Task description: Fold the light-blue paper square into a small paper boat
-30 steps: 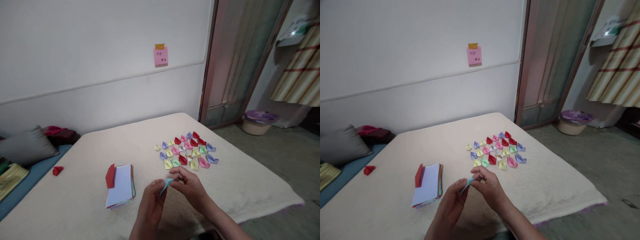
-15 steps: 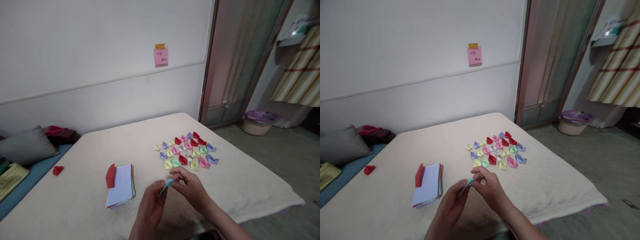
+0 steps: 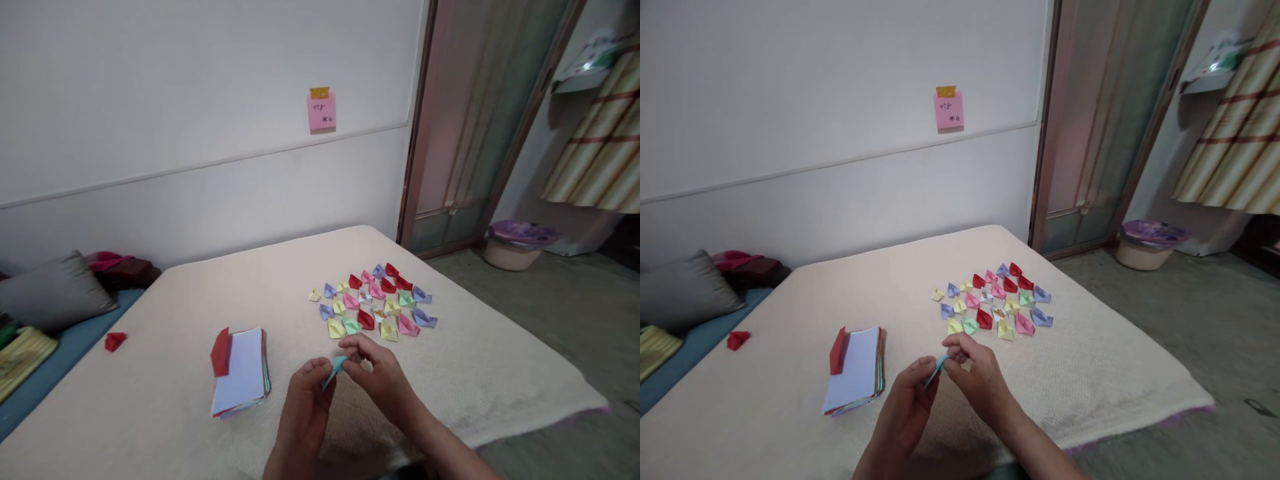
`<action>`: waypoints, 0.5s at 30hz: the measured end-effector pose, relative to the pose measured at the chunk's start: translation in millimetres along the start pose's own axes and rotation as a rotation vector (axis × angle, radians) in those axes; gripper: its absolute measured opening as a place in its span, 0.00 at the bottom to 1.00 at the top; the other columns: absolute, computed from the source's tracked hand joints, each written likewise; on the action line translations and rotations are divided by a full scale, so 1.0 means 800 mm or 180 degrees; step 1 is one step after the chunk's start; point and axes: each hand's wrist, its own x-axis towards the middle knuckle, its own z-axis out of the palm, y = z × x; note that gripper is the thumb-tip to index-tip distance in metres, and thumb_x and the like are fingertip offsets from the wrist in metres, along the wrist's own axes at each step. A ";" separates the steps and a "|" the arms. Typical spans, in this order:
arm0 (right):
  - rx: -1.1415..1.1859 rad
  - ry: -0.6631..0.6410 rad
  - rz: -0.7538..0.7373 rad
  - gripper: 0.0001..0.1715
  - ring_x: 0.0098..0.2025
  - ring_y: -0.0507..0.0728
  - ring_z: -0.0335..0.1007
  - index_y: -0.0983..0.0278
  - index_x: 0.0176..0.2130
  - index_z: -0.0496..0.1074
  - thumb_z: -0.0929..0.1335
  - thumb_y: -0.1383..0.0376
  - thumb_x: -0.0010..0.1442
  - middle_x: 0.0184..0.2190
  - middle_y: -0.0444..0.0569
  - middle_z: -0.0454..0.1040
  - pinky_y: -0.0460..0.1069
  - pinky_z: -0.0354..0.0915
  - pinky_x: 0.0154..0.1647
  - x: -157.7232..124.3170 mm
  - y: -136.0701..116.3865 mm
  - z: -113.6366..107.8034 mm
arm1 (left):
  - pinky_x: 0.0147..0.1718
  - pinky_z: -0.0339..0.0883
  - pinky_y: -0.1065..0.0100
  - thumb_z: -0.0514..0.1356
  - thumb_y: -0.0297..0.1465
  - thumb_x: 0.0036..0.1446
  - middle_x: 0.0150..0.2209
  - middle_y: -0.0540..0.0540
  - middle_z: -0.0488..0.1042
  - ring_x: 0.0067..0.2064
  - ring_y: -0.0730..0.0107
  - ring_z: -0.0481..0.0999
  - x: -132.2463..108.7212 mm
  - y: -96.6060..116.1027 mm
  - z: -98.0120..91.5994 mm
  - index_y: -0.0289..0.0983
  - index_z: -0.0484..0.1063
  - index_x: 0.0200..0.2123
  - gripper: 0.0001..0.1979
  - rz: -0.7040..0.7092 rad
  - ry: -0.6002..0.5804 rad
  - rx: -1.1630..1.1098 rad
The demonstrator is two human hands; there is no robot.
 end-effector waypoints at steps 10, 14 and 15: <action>-0.0205 0.0114 -0.0167 0.08 0.27 0.53 0.62 0.61 0.29 0.69 0.65 0.73 0.51 0.24 0.42 0.68 0.46 0.60 0.30 -0.009 0.002 0.011 | 0.32 0.66 0.72 0.66 0.25 0.44 0.29 0.45 0.77 0.31 0.70 0.76 -0.007 -0.001 0.013 0.33 0.74 0.28 0.05 0.0291 -0.0052 0.0268; -0.0090 0.0011 -0.0211 0.07 0.28 0.53 0.63 0.61 0.30 0.70 0.64 0.72 0.52 0.25 0.43 0.69 0.46 0.60 0.31 -0.008 -0.001 0.010 | 0.33 0.65 0.71 0.65 0.25 0.45 0.29 0.46 0.76 0.32 0.70 0.75 -0.006 -0.005 0.011 0.33 0.73 0.28 0.05 0.0471 -0.0008 0.0469; -0.0057 0.0021 -0.0188 0.07 0.28 0.53 0.63 0.61 0.30 0.70 0.64 0.72 0.52 0.25 0.43 0.69 0.46 0.60 0.30 -0.009 -0.001 0.010 | 0.33 0.65 0.71 0.65 0.25 0.45 0.29 0.47 0.76 0.32 0.70 0.75 -0.005 -0.006 0.010 0.34 0.72 0.28 0.05 0.0546 0.0023 0.0559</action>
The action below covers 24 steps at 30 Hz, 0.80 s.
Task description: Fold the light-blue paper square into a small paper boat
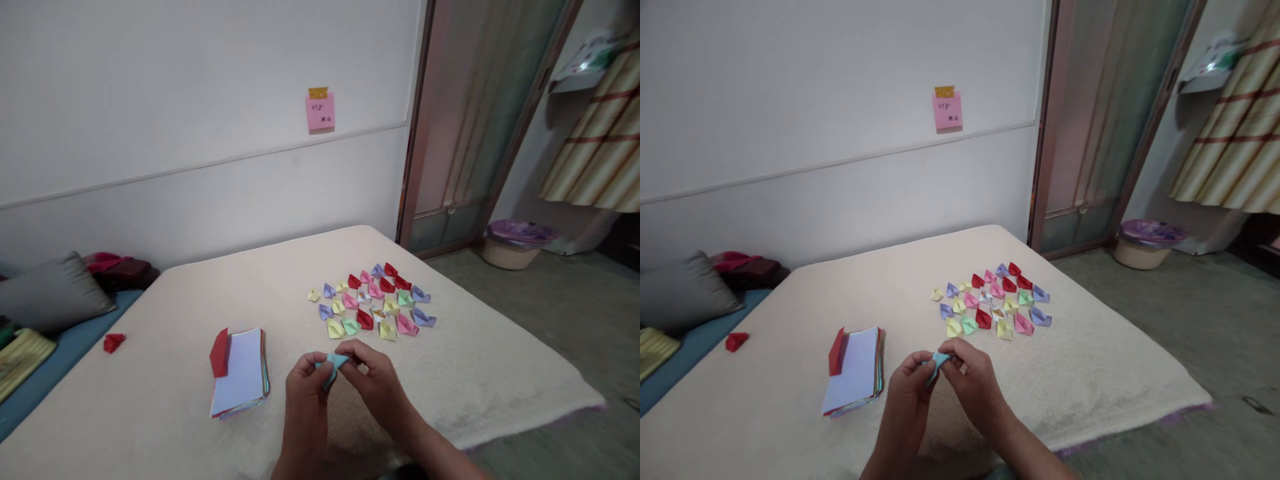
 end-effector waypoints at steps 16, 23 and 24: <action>0.0433 0.0167 0.0377 0.07 0.28 0.54 0.66 0.62 0.39 0.67 0.62 0.66 0.59 0.23 0.42 0.70 0.47 0.61 0.31 -0.007 0.006 0.003 | 0.28 0.60 0.73 0.63 0.30 0.49 0.22 0.55 0.65 0.26 0.75 0.65 -0.001 -0.001 -0.003 0.36 0.69 0.34 0.08 0.0712 0.0614 0.1420; 0.1067 0.0036 0.0699 0.12 0.28 0.53 0.65 0.64 0.39 0.67 0.61 0.58 0.62 0.23 0.42 0.69 0.47 0.62 0.31 -0.004 -0.004 -0.001 | 0.27 0.62 0.72 0.63 0.32 0.49 0.28 0.53 0.67 0.26 0.74 0.66 0.000 0.003 -0.009 0.38 0.69 0.34 0.09 0.1218 0.0695 0.1892; 0.1099 0.0017 0.0737 0.11 0.27 0.53 0.65 0.64 0.39 0.66 0.62 0.59 0.61 0.21 0.41 0.67 0.47 0.62 0.30 -0.003 -0.003 -0.001 | 0.28 0.62 0.71 0.63 0.32 0.49 0.30 0.52 0.68 0.27 0.73 0.66 0.000 0.001 -0.009 0.38 0.69 0.34 0.08 0.1306 0.0627 0.1990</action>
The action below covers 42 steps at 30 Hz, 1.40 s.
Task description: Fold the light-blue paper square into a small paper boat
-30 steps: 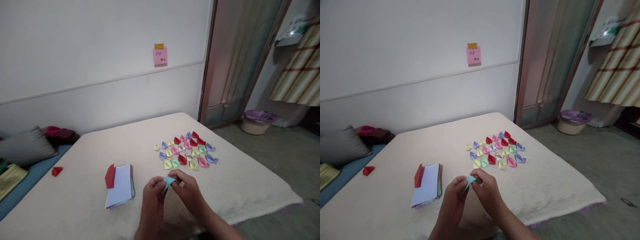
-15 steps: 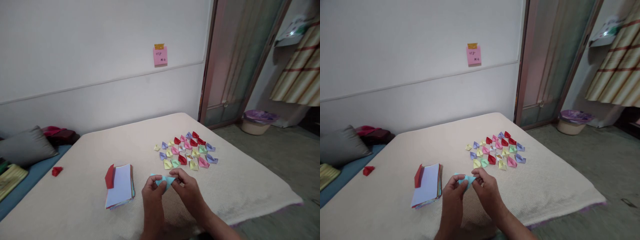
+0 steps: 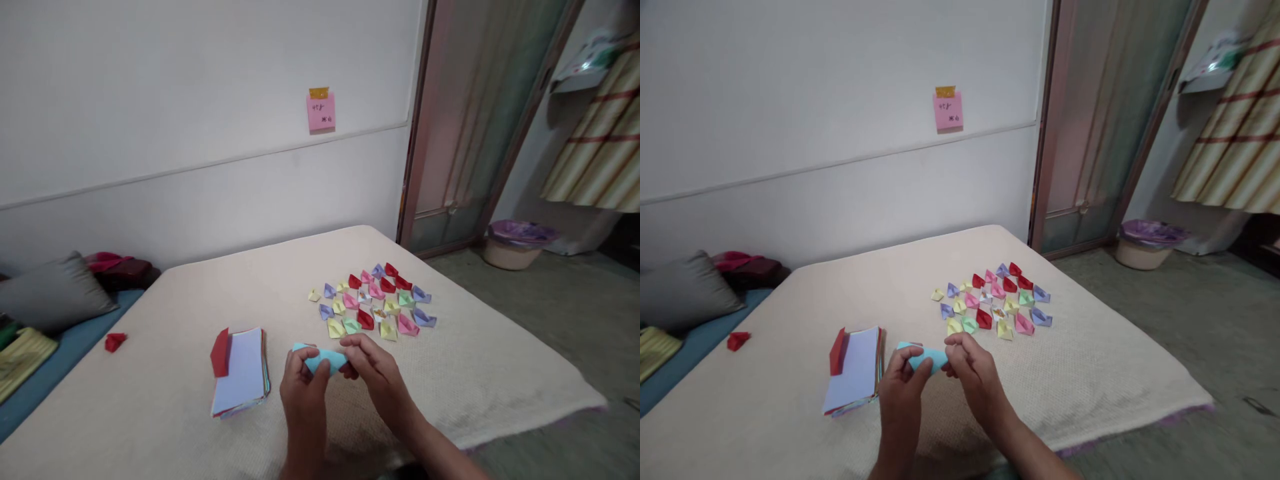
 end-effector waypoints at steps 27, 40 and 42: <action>-0.0159 -0.0901 -0.0409 0.17 0.34 0.55 0.66 0.62 0.32 0.79 0.66 0.76 0.44 0.31 0.47 0.72 0.48 0.59 0.34 0.019 0.005 -0.018 | 0.29 0.61 0.74 0.63 0.27 0.48 0.29 0.53 0.68 0.29 0.75 0.68 0.008 0.014 -0.004 0.39 0.62 0.45 0.20 -0.0140 -0.0572 -0.0557; -0.0177 -0.1025 -0.0409 0.22 0.34 0.54 0.66 0.60 0.35 0.79 0.65 0.77 0.43 0.32 0.47 0.73 0.47 0.60 0.33 0.013 0.011 -0.008 | 0.34 0.66 0.71 0.63 0.28 0.48 0.32 0.50 0.71 0.32 0.72 0.73 0.013 0.015 -0.010 0.37 0.65 0.44 0.18 0.0062 -0.0105 -0.0378; -0.0223 -0.0992 -0.0463 0.21 0.34 0.54 0.67 0.60 0.35 0.79 0.65 0.77 0.44 0.32 0.47 0.73 0.47 0.61 0.33 0.013 0.012 -0.006 | 0.33 0.66 0.70 0.62 0.29 0.49 0.29 0.51 0.71 0.32 0.71 0.73 0.011 0.015 -0.011 0.38 0.65 0.43 0.17 0.0070 -0.0135 -0.0272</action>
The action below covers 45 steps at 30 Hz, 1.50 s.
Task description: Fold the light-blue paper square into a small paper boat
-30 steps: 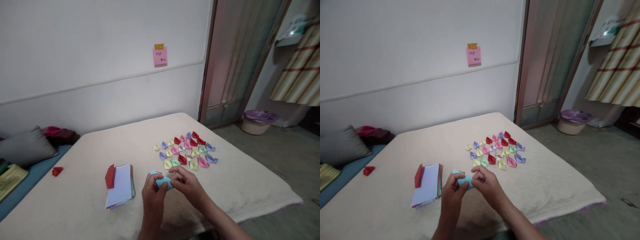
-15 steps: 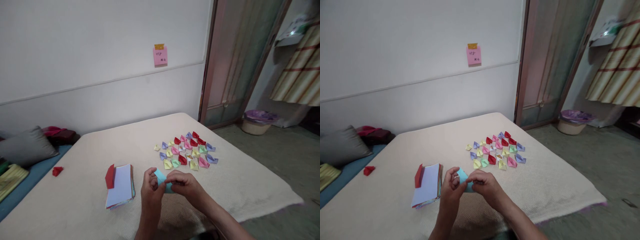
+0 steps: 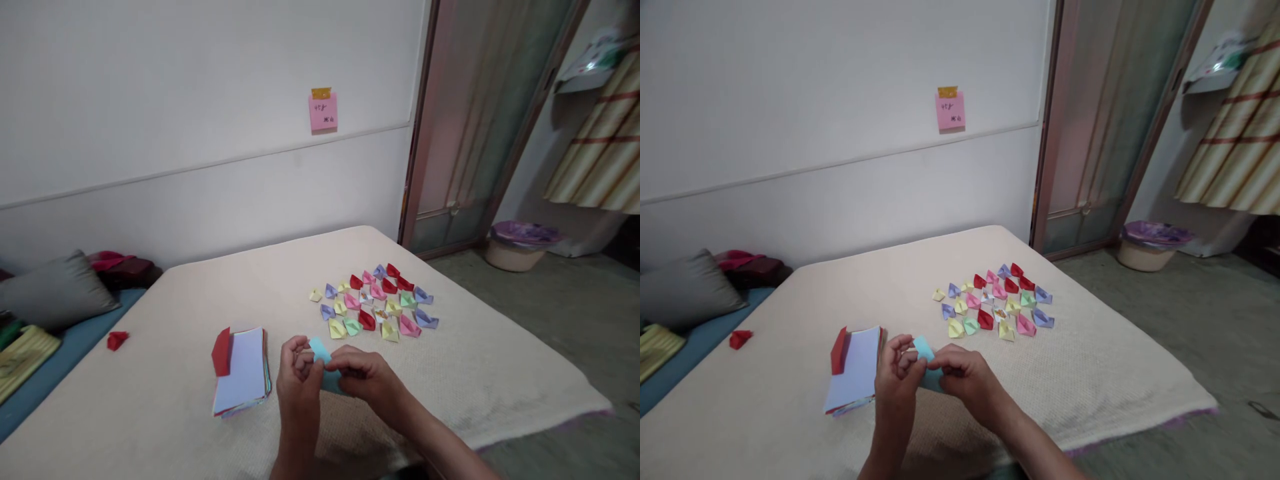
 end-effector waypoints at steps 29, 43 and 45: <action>-0.0793 0.0205 -0.0740 0.21 0.42 0.56 0.71 0.58 0.42 0.75 0.64 0.78 0.55 0.38 0.49 0.75 0.49 0.67 0.43 -0.008 -0.007 0.020 | 0.46 0.66 0.59 0.61 0.32 0.52 0.50 0.41 0.67 0.48 0.60 0.70 -0.007 0.001 0.001 0.39 0.70 0.38 0.09 0.0906 0.0666 0.0934; -0.1354 0.0179 -0.0831 0.22 0.42 0.56 0.70 0.59 0.42 0.74 0.60 0.79 0.55 0.38 0.50 0.74 0.49 0.67 0.43 -0.009 0.000 0.024 | 0.41 0.65 0.66 0.62 0.32 0.51 0.51 0.44 0.66 0.43 0.66 0.70 -0.005 -0.001 -0.002 0.38 0.70 0.33 0.05 0.0453 0.0738 0.0566; -0.1377 0.0194 -0.0857 0.24 0.41 0.55 0.70 0.59 0.43 0.73 0.60 0.79 0.54 0.38 0.49 0.74 0.48 0.67 0.42 -0.009 0.001 0.024 | 0.43 0.63 0.66 0.60 0.33 0.53 0.51 0.44 0.67 0.46 0.65 0.70 -0.004 -0.002 -0.003 0.39 0.70 0.33 0.05 0.0325 0.0769 0.0372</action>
